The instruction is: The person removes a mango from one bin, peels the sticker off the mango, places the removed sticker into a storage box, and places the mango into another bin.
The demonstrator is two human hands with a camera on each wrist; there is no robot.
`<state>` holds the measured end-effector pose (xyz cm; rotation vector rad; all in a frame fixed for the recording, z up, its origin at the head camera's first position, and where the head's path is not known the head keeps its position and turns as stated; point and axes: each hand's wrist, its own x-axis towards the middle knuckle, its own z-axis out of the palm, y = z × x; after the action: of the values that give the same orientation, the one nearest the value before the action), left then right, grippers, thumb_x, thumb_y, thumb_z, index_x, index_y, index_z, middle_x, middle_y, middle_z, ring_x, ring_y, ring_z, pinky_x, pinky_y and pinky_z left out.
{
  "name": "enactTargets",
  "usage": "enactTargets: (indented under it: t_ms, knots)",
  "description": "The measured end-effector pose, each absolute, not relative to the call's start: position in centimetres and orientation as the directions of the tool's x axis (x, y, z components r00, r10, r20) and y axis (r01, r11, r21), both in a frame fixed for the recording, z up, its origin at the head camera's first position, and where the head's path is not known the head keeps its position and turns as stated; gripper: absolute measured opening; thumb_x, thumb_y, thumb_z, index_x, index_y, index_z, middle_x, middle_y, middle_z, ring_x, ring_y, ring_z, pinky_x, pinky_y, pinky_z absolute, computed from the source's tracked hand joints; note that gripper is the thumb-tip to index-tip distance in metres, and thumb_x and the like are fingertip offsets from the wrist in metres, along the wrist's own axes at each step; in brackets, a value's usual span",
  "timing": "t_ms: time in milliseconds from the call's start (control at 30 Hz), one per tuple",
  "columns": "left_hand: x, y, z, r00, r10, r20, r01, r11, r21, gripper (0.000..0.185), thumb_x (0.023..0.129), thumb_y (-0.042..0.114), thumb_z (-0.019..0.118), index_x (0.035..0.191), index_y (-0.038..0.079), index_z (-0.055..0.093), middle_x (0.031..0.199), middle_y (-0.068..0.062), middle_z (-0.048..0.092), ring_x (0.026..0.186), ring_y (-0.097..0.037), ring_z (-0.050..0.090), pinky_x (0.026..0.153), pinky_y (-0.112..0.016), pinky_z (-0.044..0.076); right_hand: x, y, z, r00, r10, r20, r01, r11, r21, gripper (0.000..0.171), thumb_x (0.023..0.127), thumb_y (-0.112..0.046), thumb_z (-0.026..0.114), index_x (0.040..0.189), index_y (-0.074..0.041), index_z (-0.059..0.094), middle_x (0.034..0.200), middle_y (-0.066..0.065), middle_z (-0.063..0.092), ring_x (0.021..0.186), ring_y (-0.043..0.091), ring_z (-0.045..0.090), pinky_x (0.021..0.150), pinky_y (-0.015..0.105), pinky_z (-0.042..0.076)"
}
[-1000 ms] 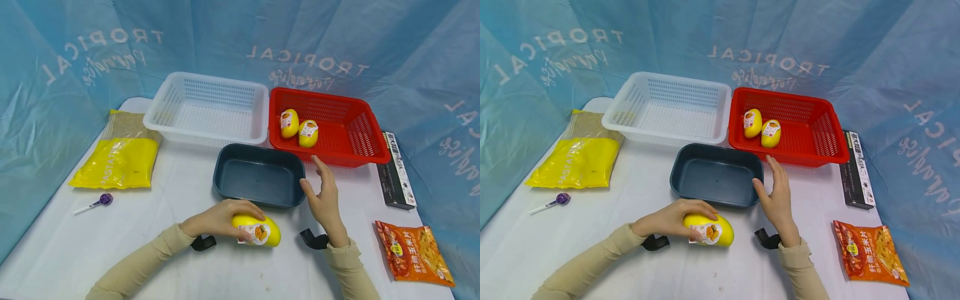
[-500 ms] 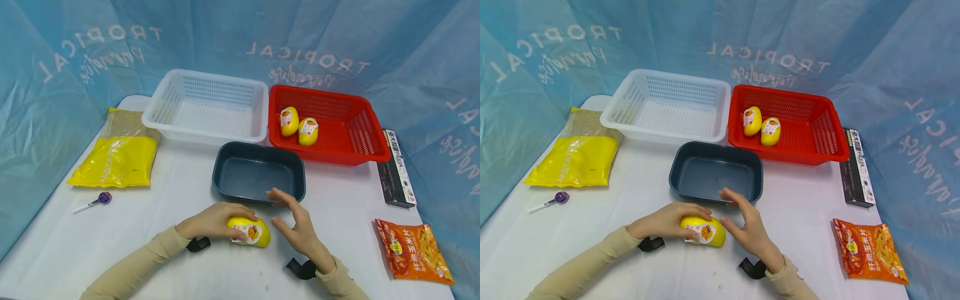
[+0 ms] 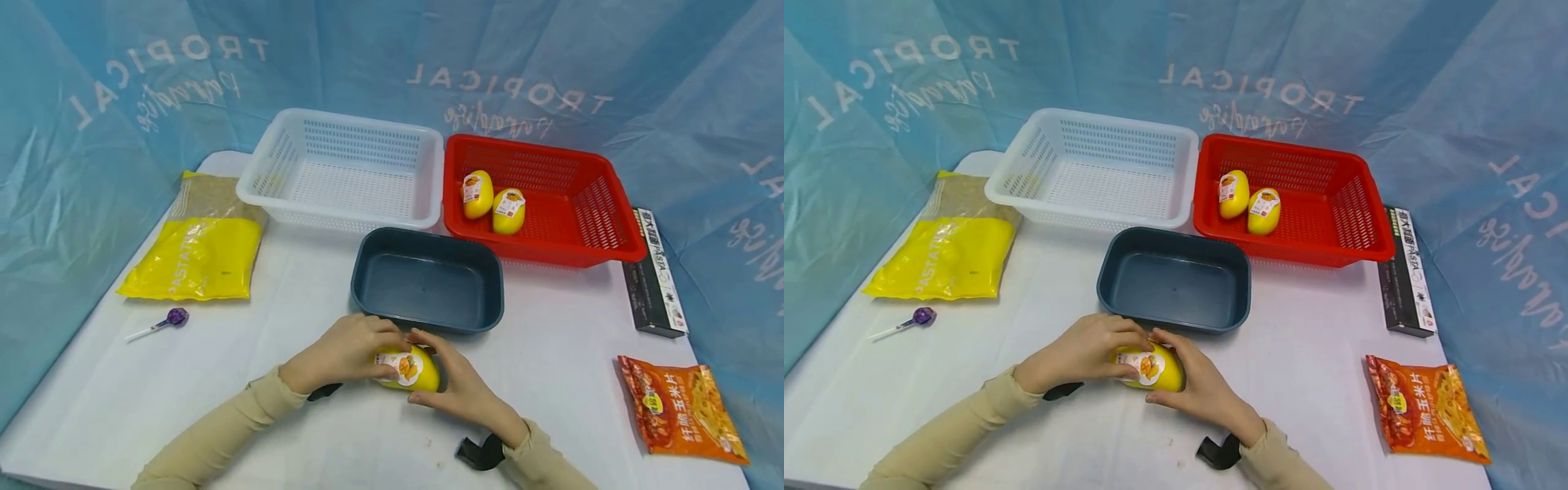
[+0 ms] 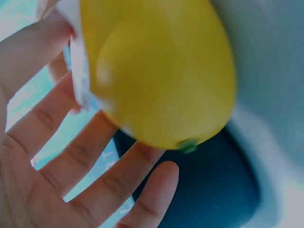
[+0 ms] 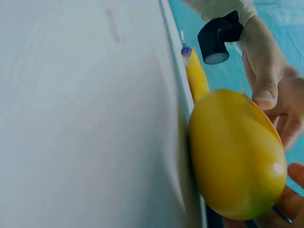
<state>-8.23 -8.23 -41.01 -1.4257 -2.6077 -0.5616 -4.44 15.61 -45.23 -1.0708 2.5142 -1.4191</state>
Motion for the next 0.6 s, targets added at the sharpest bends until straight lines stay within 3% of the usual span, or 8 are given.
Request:
enactTargets:
  t_ms: [200, 367, 600]
  knots:
    - [-7.7, -7.7, -40.3, -0.554, 0.764, 0.332, 0.833, 0.511, 0.215, 0.034, 0.071, 0.038, 0.084, 0.098, 0.023, 0.071, 0.097, 0.008, 0.066, 0.087, -0.011, 0.061, 0.072, -0.024, 0.051, -4.4, 15.4, -46.4, -0.774, -0.588, 0.236, -0.522, 0.381, -0.763, 0.091, 0.072, -0.020, 0.086, 0.147, -0.011, 0.035, 0.143, 0.009, 0.049, 0.129, 0.023, 0.050, 0.111, 0.026, 0.038]
    - [-7.7, -6.6, -39.8, -0.541, 0.768, 0.343, 0.841, 0.498, 0.210, 0.023, 0.079, 0.027, 0.078, 0.100, 0.022, 0.072, 0.096, 0.009, 0.069, 0.086, -0.010, 0.062, 0.071, -0.023, 0.051, -4.5, 15.1, -47.1, -0.785, -0.566, 0.252, -0.514, 0.367, -0.776, 0.091, 0.070, -0.018, 0.087, 0.145, -0.008, 0.035, 0.139, 0.009, 0.052, 0.125, 0.021, 0.054, 0.107, 0.026, 0.043]
    - [-7.7, -5.3, -40.3, -0.485, 0.784, 0.387, 0.872, 0.466, 0.148, 0.013, 0.079, 0.013, 0.070, 0.088, 0.022, 0.072, 0.083, 0.014, 0.070, 0.068, -0.007, 0.054, 0.058, -0.017, 0.042, -4.6, 15.2, -47.2, -0.800, -0.548, 0.243, -0.492, 0.368, -0.789, 0.091, 0.070, -0.016, 0.087, 0.143, -0.009, 0.034, 0.135, 0.011, 0.057, 0.118, 0.019, 0.058, 0.103, 0.024, 0.044]
